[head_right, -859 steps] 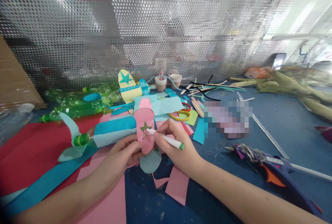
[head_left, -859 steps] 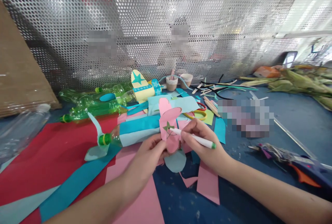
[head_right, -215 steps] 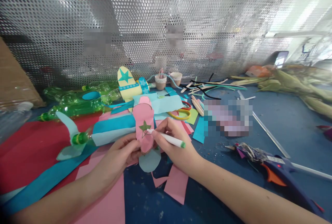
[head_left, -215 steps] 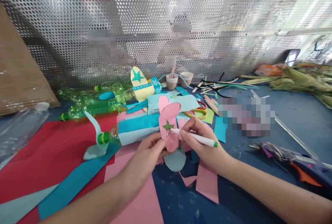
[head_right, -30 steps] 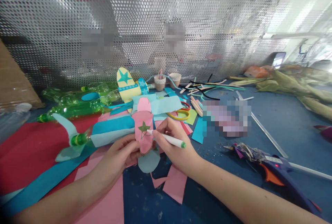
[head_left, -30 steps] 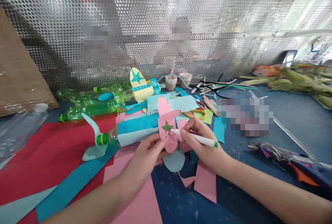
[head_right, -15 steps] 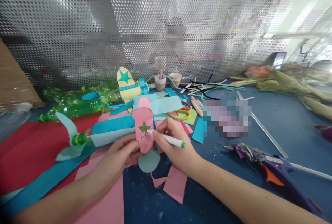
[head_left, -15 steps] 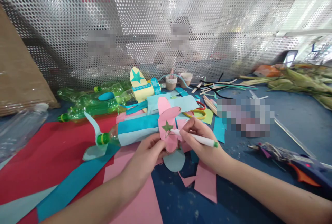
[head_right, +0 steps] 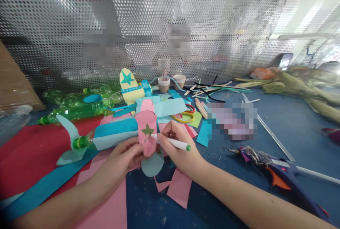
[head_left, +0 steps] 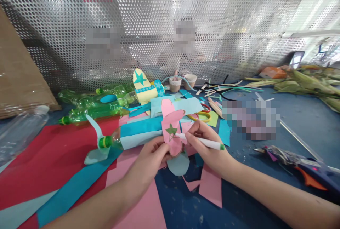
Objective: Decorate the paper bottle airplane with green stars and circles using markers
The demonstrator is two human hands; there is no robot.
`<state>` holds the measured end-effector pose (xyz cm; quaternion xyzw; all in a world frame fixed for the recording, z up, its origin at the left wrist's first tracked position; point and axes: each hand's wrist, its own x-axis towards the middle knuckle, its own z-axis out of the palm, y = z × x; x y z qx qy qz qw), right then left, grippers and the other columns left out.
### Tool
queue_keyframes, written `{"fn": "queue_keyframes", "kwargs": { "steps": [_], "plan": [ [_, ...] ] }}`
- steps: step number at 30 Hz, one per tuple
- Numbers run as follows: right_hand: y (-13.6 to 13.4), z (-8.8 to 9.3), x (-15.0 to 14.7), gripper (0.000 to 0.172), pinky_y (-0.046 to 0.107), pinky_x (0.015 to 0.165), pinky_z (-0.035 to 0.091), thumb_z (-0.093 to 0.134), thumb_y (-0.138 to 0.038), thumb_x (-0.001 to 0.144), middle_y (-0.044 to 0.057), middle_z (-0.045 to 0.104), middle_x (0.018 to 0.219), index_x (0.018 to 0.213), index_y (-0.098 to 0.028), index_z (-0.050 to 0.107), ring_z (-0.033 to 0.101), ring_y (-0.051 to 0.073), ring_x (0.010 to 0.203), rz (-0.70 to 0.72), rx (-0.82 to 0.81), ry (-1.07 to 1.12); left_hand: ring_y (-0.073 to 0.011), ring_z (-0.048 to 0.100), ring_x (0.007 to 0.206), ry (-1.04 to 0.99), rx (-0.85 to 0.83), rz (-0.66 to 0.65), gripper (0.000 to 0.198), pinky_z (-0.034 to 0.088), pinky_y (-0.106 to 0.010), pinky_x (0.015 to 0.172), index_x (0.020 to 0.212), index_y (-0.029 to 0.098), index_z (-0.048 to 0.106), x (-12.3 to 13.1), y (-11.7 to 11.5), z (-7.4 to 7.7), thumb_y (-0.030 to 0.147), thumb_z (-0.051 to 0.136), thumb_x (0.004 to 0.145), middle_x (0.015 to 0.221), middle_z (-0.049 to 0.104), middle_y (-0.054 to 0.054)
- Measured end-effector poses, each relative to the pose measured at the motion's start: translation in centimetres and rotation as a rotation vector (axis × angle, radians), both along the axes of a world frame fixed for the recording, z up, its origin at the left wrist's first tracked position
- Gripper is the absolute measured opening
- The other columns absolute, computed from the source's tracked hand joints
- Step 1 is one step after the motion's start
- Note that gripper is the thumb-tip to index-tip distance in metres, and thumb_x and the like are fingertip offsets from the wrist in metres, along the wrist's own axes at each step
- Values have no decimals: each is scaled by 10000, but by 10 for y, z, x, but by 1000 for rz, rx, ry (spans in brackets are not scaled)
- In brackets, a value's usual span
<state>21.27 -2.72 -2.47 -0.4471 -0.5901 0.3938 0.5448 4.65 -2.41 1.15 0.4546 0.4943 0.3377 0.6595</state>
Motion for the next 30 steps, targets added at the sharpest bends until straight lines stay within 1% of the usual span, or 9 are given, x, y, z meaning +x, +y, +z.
{"fn": "queue_keyframes", "kwargs": {
  "steps": [6, 10, 12, 15, 23, 27, 30],
  "plan": [
    [0, 2, 0, 239, 247, 479, 372, 575, -329, 883, -60, 449, 598, 721, -237, 426, 461, 110, 507, 4, 6, -3, -190, 646, 751, 17, 0, 0, 241, 477, -275, 706, 893, 182, 756, 0, 0, -1, 319, 647, 727, 790, 719, -44],
    [0, 2, 0, 239, 250, 484, 381, 589, -347, 880, -52, 485, 611, 736, -239, 432, 472, 116, 520, 13, -5, -10, -191, 636, 754, -3, 16, 1, 208, 476, -283, 720, 839, 187, 744, 0, 0, -2, 325, 659, 710, 791, 714, -36],
    [0, 1, 0, 242, 250, 484, 382, 581, -352, 887, -54, 478, 605, 734, -240, 430, 468, 117, 518, 10, -7, -18, -185, 626, 750, -10, 11, 5, 184, 470, -274, 710, 812, 190, 743, 0, 0, -2, 316, 661, 705, 775, 711, -29],
    [-1, 0, 0, 238, 249, 482, 376, 570, -340, 891, -58, 459, 600, 728, -240, 429, 460, 115, 512, -3, 4, -16, -177, 627, 748, -8, -16, 17, 184, 463, -264, 702, 819, 190, 744, 0, 0, -1, 313, 669, 704, 767, 715, -27],
    [-1, 0, 1, 234, 253, 494, 371, 577, -316, 900, -56, 469, 600, 731, -238, 436, 460, 117, 522, 12, 1, -4, -216, 659, 836, -27, 1, 0, 235, 481, -283, 716, 878, 168, 732, 0, 0, -1, 311, 656, 708, 885, 741, -67],
    [-1, 1, 1, 235, 254, 494, 366, 578, -322, 897, -56, 457, 604, 730, -236, 437, 454, 118, 526, -18, 8, 2, -191, 652, 788, 20, -16, -11, 213, 469, -265, 693, 857, 179, 736, -1, 0, -1, 311, 636, 722, 819, 734, -40],
    [-1, 1, 1, 231, 248, 486, 360, 577, -302, 898, -54, 471, 618, 727, -234, 438, 461, 111, 522, 11, 7, 8, -191, 653, 785, 5, -9, -3, 220, 472, -267, 696, 868, 180, 736, -1, 0, -1, 305, 645, 712, 842, 734, -43]
  ]
}}
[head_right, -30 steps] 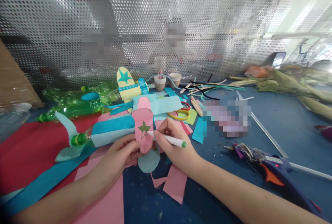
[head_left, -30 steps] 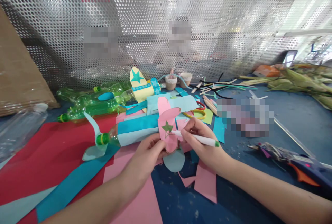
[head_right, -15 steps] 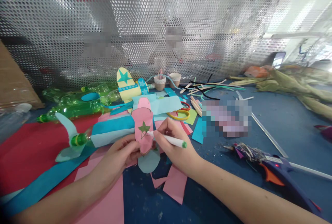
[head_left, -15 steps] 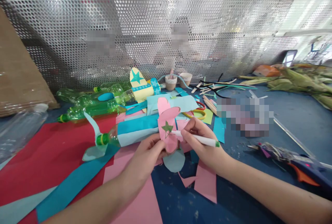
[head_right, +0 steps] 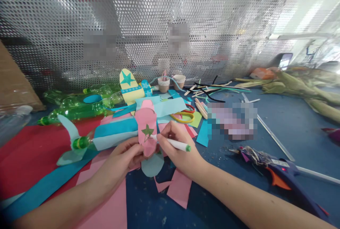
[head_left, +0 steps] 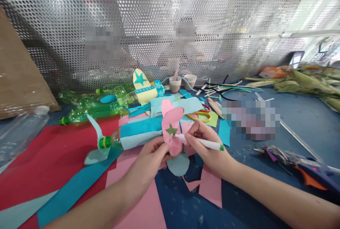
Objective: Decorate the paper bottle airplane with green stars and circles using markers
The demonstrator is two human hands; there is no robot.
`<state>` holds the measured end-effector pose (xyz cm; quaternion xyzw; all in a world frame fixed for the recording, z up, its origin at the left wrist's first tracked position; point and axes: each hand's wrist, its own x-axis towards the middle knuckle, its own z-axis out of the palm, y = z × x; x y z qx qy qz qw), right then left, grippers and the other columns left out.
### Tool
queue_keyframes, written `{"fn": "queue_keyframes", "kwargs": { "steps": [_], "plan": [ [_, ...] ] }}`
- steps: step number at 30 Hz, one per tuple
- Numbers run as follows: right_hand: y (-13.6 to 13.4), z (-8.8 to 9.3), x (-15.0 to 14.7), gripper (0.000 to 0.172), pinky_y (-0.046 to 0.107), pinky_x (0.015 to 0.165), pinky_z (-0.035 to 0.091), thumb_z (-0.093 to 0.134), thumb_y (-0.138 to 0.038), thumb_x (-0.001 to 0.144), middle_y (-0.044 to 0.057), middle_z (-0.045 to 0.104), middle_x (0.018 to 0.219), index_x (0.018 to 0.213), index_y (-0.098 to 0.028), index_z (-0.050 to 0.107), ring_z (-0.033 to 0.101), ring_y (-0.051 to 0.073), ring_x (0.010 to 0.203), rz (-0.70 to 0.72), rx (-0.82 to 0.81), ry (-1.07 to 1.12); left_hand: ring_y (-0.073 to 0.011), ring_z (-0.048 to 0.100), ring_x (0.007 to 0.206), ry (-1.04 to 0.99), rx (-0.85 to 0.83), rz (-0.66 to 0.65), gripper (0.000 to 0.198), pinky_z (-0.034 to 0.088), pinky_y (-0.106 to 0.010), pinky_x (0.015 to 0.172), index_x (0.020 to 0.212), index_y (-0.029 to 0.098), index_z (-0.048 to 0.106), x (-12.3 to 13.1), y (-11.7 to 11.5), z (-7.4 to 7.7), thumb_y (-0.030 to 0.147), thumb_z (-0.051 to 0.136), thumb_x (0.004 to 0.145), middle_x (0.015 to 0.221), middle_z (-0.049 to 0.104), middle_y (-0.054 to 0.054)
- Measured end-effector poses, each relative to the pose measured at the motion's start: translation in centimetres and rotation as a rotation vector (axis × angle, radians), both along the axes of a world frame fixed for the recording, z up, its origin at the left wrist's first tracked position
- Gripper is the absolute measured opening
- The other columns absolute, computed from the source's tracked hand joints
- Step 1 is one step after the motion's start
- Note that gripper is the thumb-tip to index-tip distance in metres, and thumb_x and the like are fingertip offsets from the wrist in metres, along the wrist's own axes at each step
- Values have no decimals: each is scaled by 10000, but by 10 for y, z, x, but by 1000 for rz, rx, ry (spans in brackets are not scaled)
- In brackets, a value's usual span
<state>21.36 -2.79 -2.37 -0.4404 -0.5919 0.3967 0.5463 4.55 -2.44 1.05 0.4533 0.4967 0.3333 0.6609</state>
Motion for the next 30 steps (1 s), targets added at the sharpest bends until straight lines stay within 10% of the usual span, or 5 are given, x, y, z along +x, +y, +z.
{"fn": "queue_keyframes", "kwargs": {
  "steps": [30],
  "plan": [
    [1, 1, -4, 212, 241, 497, 400, 622, -308, 864, -41, 544, 634, 739, -226, 472, 500, 107, 534, 25, 0, 12, -169, 635, 736, 8, -28, 19, 214, 467, -267, 709, 825, 190, 740, 1, 2, -1, 341, 680, 686, 761, 708, -20]
  ]
}}
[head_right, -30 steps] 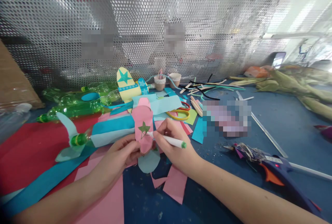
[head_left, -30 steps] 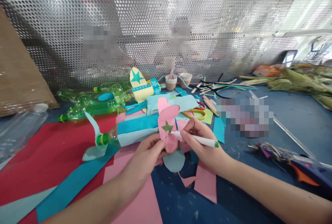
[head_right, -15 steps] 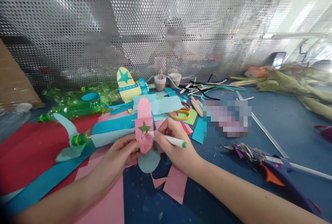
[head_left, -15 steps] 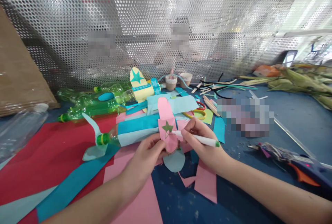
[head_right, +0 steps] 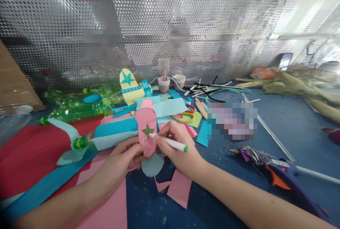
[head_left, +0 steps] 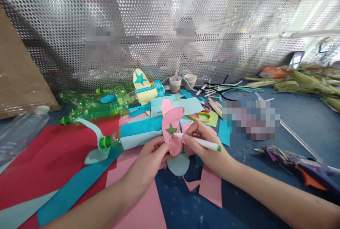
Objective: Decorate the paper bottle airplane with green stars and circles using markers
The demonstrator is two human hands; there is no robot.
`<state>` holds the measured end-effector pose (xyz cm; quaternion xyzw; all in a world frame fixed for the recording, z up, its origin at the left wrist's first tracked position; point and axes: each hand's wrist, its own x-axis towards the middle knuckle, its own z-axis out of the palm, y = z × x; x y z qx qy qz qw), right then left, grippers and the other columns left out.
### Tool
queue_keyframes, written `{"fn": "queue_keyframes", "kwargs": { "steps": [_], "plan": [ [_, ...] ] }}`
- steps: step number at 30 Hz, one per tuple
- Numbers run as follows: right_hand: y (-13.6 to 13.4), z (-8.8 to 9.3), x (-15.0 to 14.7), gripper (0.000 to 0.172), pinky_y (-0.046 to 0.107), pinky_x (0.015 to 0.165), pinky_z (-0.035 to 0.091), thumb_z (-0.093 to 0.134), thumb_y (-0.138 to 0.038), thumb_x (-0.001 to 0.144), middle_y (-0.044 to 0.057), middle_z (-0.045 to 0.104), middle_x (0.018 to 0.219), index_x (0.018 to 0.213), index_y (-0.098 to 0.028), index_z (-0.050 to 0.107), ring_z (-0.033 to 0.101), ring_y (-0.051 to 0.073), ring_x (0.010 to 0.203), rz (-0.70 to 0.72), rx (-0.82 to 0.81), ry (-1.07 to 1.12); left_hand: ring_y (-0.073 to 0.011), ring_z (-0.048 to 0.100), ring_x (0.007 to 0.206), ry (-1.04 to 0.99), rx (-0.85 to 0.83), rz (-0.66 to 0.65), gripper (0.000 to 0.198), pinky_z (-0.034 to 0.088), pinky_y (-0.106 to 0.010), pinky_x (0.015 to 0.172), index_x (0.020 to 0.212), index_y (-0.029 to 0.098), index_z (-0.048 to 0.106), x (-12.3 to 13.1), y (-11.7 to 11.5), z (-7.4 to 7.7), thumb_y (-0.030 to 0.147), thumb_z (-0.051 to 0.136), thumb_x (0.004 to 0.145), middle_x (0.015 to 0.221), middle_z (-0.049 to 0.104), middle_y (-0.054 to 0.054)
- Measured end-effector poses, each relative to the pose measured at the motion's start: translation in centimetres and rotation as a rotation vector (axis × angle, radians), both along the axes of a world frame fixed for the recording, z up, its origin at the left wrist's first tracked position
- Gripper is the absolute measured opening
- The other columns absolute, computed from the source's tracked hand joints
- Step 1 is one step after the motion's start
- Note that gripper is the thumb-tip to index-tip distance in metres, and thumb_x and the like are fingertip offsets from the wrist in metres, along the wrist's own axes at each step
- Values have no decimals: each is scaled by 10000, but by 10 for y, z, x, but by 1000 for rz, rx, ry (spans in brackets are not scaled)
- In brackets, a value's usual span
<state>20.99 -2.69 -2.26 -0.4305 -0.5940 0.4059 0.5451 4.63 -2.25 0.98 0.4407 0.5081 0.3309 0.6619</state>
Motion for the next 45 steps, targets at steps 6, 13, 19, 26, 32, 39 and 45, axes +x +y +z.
{"fn": "queue_keyframes", "kwargs": {
  "steps": [6, 13, 19, 26, 32, 39, 45],
  "plan": [
    [0, -3, 2, 219, 240, 494, 390, 605, -313, 880, -50, 508, 633, 743, -230, 455, 482, 106, 533, -10, 4, -13, -174, 645, 726, 2, 0, 9, 234, 454, -252, 664, 845, 188, 746, 1, -1, 2, 340, 678, 681, 741, 708, -23],
    [-1, -3, 3, 221, 236, 493, 392, 599, -302, 884, -55, 497, 633, 737, -230, 450, 479, 101, 526, -4, 6, -16, -163, 626, 720, -30, 27, -2, 217, 479, -262, 700, 822, 185, 750, 0, 1, -2, 341, 688, 685, 837, 729, -40],
    [0, -3, 3, 216, 236, 493, 389, 598, -296, 885, -54, 495, 636, 739, -228, 454, 484, 102, 532, -11, 9, -15, -154, 612, 707, -10, 6, 12, 202, 478, -256, 709, 821, 192, 757, 0, -2, 1, 334, 695, 690, 743, 693, -15],
    [-1, -1, 2, 224, 238, 483, 378, 575, -273, 890, -53, 484, 616, 721, -232, 434, 471, 104, 523, -12, -2, -22, -173, 625, 725, -19, 22, -1, 209, 475, -270, 714, 849, 186, 757, 0, -1, 0, 320, 676, 711, 749, 701, -28],
    [-2, 0, 4, 228, 233, 474, 366, 578, -277, 893, -58, 470, 618, 722, -232, 434, 458, 98, 513, -2, 9, -5, -163, 612, 717, -28, 14, 1, 174, 472, -268, 726, 803, 184, 748, 1, -2, 2, 312, 682, 705, 734, 692, -20],
    [-2, -2, 3, 234, 237, 485, 374, 584, -291, 897, -59, 469, 612, 727, -233, 435, 467, 104, 522, -2, -2, -11, -160, 590, 703, -3, 18, 3, 178, 450, -264, 689, 814, 190, 745, 0, -2, 1, 318, 664, 722, 724, 675, -10],
    [-1, -2, 3, 231, 247, 489, 385, 578, -312, 895, -50, 489, 622, 732, -235, 433, 475, 112, 526, -20, -1, -30, -175, 600, 711, -29, 42, -3, 181, 465, -276, 695, 796, 180, 743, 1, -1, 1, 325, 685, 704, 725, 680, -27]
  ]
}}
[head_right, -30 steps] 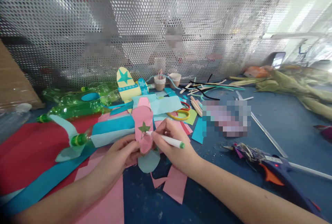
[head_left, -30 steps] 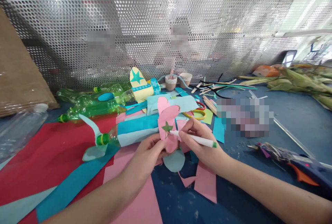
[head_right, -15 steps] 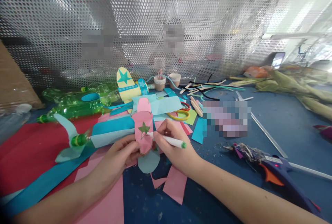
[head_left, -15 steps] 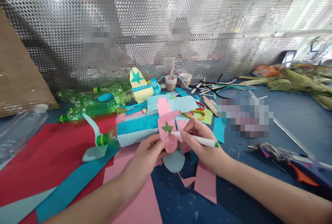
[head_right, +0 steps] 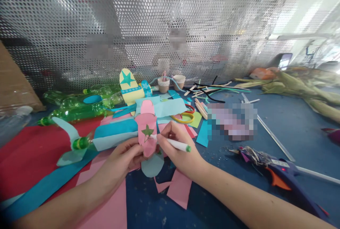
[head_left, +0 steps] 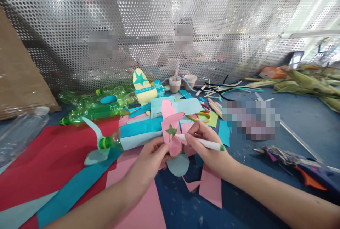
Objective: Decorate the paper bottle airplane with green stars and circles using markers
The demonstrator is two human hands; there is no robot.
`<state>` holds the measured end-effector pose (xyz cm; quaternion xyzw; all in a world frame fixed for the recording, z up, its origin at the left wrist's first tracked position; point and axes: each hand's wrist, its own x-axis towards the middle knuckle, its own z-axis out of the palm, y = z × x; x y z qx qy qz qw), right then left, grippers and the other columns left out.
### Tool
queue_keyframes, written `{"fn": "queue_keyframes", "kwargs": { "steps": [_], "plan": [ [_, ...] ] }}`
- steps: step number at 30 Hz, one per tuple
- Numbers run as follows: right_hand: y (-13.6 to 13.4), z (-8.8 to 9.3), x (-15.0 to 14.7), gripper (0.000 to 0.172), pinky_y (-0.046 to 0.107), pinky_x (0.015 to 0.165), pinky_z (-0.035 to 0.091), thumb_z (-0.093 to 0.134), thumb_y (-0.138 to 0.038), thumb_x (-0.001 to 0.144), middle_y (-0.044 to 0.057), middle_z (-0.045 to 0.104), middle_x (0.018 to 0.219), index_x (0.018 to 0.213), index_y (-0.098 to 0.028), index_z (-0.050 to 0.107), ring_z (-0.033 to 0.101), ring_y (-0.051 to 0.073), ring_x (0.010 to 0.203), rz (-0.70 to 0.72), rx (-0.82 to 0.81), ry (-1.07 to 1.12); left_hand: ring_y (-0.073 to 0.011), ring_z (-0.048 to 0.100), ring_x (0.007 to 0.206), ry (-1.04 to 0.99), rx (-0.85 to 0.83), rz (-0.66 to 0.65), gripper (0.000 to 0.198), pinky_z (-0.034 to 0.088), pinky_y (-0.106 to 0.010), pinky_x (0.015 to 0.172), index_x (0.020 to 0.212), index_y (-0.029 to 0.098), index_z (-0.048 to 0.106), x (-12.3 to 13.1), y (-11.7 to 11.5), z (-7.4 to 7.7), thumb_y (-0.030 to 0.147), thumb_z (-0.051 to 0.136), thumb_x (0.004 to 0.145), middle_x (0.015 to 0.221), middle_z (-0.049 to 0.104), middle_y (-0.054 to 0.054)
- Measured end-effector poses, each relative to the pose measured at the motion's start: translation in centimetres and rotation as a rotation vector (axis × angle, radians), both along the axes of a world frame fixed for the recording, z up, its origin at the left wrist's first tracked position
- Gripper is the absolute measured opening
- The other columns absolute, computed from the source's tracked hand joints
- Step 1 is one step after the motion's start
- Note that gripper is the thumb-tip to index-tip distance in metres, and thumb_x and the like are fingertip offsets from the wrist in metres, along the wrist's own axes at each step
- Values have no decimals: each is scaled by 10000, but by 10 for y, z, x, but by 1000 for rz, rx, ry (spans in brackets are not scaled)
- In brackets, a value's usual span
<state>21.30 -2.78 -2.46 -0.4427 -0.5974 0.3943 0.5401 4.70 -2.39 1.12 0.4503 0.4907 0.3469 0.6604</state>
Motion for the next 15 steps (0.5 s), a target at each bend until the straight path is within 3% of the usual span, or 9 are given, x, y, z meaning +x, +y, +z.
{"fn": "queue_keyframes", "kwargs": {
  "steps": [15],
  "plan": [
    [0, 3, -2, 194, 260, 539, 452, 614, -322, 867, -21, 569, 679, 756, -230, 483, 528, 125, 572, 2, 4, -34, -219, 672, 830, 27, 2, -32, 212, 480, -285, 717, 836, 186, 744, -2, 0, -2, 348, 678, 717, 792, 729, -39]
  ]
}}
